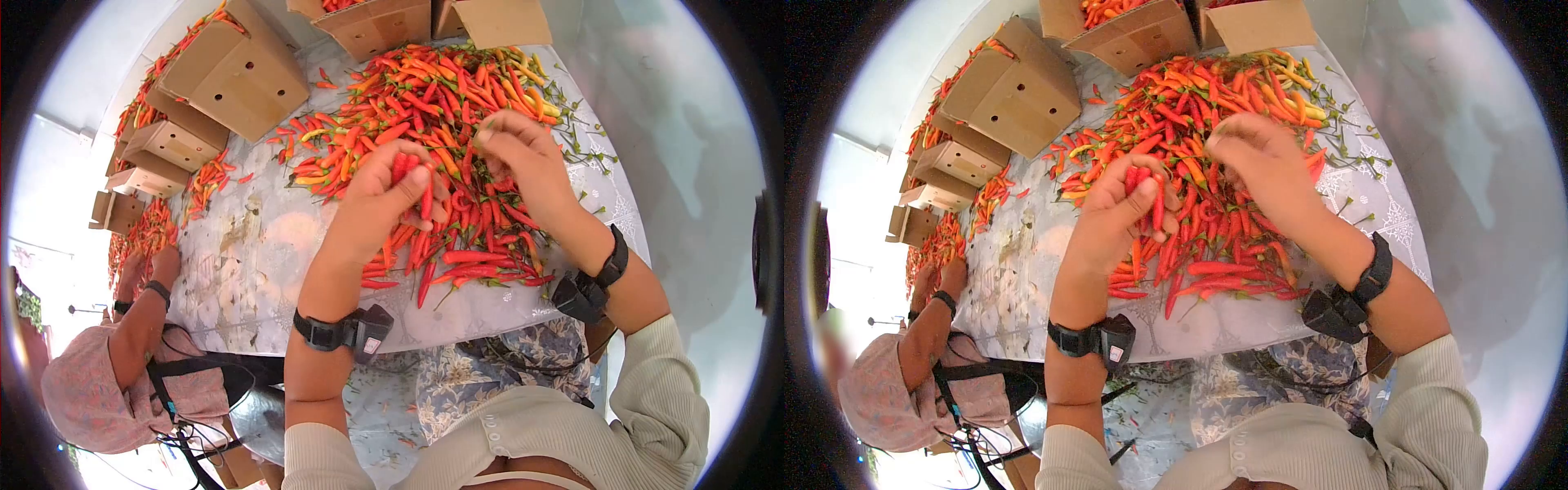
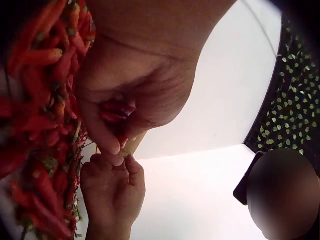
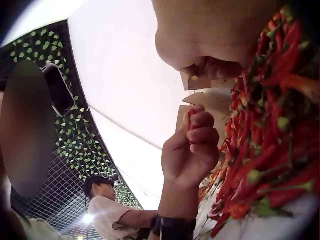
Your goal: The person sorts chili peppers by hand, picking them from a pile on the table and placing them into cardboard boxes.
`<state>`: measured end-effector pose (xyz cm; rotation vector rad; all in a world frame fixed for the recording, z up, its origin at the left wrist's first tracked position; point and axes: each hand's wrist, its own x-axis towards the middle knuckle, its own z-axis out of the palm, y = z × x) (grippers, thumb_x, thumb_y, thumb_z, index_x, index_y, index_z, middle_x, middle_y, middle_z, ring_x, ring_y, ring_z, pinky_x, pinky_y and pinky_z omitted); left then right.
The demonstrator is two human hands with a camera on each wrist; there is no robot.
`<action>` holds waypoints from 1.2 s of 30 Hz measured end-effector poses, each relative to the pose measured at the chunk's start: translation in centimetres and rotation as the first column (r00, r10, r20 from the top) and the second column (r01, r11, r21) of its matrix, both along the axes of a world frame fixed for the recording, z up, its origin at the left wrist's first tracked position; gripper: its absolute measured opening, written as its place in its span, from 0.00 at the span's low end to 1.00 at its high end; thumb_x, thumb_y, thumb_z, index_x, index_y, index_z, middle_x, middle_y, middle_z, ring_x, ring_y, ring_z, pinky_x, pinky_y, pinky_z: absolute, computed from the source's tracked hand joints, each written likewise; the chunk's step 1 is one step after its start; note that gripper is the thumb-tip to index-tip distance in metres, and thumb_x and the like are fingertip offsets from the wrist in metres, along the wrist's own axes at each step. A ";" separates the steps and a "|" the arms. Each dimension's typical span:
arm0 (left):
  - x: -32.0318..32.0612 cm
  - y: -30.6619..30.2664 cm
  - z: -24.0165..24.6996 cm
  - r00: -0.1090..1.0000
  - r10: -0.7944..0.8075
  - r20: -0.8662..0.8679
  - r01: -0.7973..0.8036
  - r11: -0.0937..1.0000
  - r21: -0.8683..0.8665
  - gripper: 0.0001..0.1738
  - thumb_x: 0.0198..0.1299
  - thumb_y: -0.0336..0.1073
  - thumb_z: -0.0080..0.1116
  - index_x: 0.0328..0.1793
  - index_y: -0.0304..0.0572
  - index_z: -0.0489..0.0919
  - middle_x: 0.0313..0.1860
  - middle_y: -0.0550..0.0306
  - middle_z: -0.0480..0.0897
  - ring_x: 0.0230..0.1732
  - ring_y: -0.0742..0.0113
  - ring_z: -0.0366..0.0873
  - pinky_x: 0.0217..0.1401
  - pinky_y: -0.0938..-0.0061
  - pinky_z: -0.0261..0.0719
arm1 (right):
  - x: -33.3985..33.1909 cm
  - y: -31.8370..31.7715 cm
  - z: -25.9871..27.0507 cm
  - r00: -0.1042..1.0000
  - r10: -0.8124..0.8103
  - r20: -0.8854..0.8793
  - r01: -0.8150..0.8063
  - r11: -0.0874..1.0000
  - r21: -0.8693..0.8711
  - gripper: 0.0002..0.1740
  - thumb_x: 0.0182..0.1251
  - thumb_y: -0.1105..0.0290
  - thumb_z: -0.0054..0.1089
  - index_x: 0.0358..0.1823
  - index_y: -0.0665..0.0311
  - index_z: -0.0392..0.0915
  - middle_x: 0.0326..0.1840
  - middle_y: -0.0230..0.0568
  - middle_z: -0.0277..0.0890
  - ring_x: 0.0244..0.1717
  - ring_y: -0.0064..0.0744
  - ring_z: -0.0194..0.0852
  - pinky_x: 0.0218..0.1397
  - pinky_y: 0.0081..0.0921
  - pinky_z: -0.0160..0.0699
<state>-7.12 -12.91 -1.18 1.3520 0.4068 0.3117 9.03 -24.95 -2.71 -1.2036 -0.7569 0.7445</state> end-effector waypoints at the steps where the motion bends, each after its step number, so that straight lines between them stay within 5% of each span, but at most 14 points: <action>1: -0.1 0.4 -0.1 0.999 0.015 0.048 -0.013 0.999 -0.035 0.11 0.65 0.36 0.52 0.50 0.42 0.69 0.34 0.58 0.77 0.28 0.71 0.78 0.24 0.83 0.74 | 0.2 0.0 0.1 0.996 -0.085 0.013 0.085 0.996 0.014 0.05 0.61 0.73 0.57 0.37 0.64 0.73 0.27 0.26 0.69 0.27 0.14 0.64 0.30 0.16 0.65; 5: 0.0 1.3 -0.2 0.981 0.113 0.156 -0.100 0.991 -0.089 0.11 0.62 0.33 0.55 0.49 0.42 0.69 0.33 0.62 0.73 0.28 0.73 0.74 0.22 0.84 0.70 | 1.1 0.8 -1.2 0.900 -0.360 0.244 0.318 0.928 0.196 0.06 0.56 0.76 0.58 0.36 0.65 0.74 0.31 0.26 0.70 0.32 0.15 0.67 0.35 0.17 0.67; 8: 0.0 1.8 -0.4 0.973 0.160 0.165 -0.153 0.987 -0.052 0.10 0.60 0.29 0.57 0.46 0.41 0.70 0.29 0.64 0.71 0.25 0.77 0.70 0.19 0.86 0.63 | -0.6 0.0 0.0 0.758 -0.297 0.581 0.269 0.953 0.136 0.07 0.52 0.79 0.58 0.34 0.66 0.74 0.33 0.32 0.72 0.34 0.24 0.71 0.38 0.21 0.70; 11: -0.2 2.4 -0.6 0.976 0.161 0.149 -0.153 0.986 -0.059 0.09 0.58 0.28 0.58 0.43 0.42 0.70 0.25 0.66 0.69 0.21 0.81 0.65 0.17 0.87 0.56 | -1.8 0.0 -0.5 0.545 0.080 0.835 -0.172 0.985 0.017 0.08 0.51 0.77 0.60 0.34 0.66 0.76 0.35 0.38 0.74 0.40 0.35 0.73 0.43 0.28 0.72; 14: -0.2 2.2 -0.4 0.973 0.194 0.128 -0.186 0.980 -0.069 0.08 0.58 0.28 0.59 0.41 0.42 0.71 0.22 0.68 0.68 0.18 0.84 0.61 0.15 0.87 0.51 | -3.5 0.5 -1.9 0.212 0.018 0.977 -0.247 0.968 0.036 0.10 0.49 0.72 0.64 0.34 0.65 0.77 0.36 0.40 0.74 0.44 0.42 0.71 0.48 0.33 0.71; 23: -0.2 2.3 -0.4 0.962 0.244 0.123 -0.240 0.970 -0.043 0.07 0.59 0.30 0.59 0.40 0.43 0.72 0.21 0.69 0.69 0.13 0.86 0.57 0.13 0.87 0.50 | -3.2 0.2 -1.0 0.241 0.200 0.950 -0.157 0.974 -0.166 0.12 0.48 0.67 0.63 0.35 0.62 0.80 0.33 0.36 0.72 0.44 0.39 0.69 0.46 0.35 0.69; 26: -0.1 2.1 -0.3 0.955 0.268 0.127 -0.266 0.964 -0.028 0.07 0.59 0.30 0.59 0.40 0.43 0.72 0.20 0.69 0.69 0.13 0.86 0.58 0.13 0.87 0.50 | -3.4 0.6 -1.6 0.136 0.058 0.989 -0.215 0.976 -0.028 0.13 0.48 0.66 0.63 0.37 0.61 0.80 0.36 0.34 0.73 0.46 0.38 0.69 0.47 0.35 0.68; 32: -0.2 2.0 -0.1 0.951 0.281 0.128 -0.283 0.959 -0.005 0.06 0.59 0.29 0.59 0.39 0.43 0.72 0.20 0.70 0.68 0.13 0.86 0.58 0.13 0.87 0.50 | -4.6 0.4 -1.9 0.094 0.113 0.989 -0.175 0.980 -0.095 0.14 0.50 0.71 0.64 0.41 0.56 0.80 0.48 0.34 0.73 0.51 0.38 0.67 0.54 0.35 0.65; 36: -0.2 2.3 -0.2 0.953 0.271 0.135 -0.272 0.962 -0.017 0.06 0.59 0.30 0.59 0.38 0.43 0.73 0.19 0.70 0.68 0.13 0.86 0.58 0.12 0.88 0.49 | -3.9 0.8 -2.2 0.348 0.042 0.937 -0.199 0.980 0.030 0.14 0.49 0.70 0.65 0.40 0.58 0.80 0.39 0.35 0.76 0.46 0.36 0.70 0.50 0.34 0.68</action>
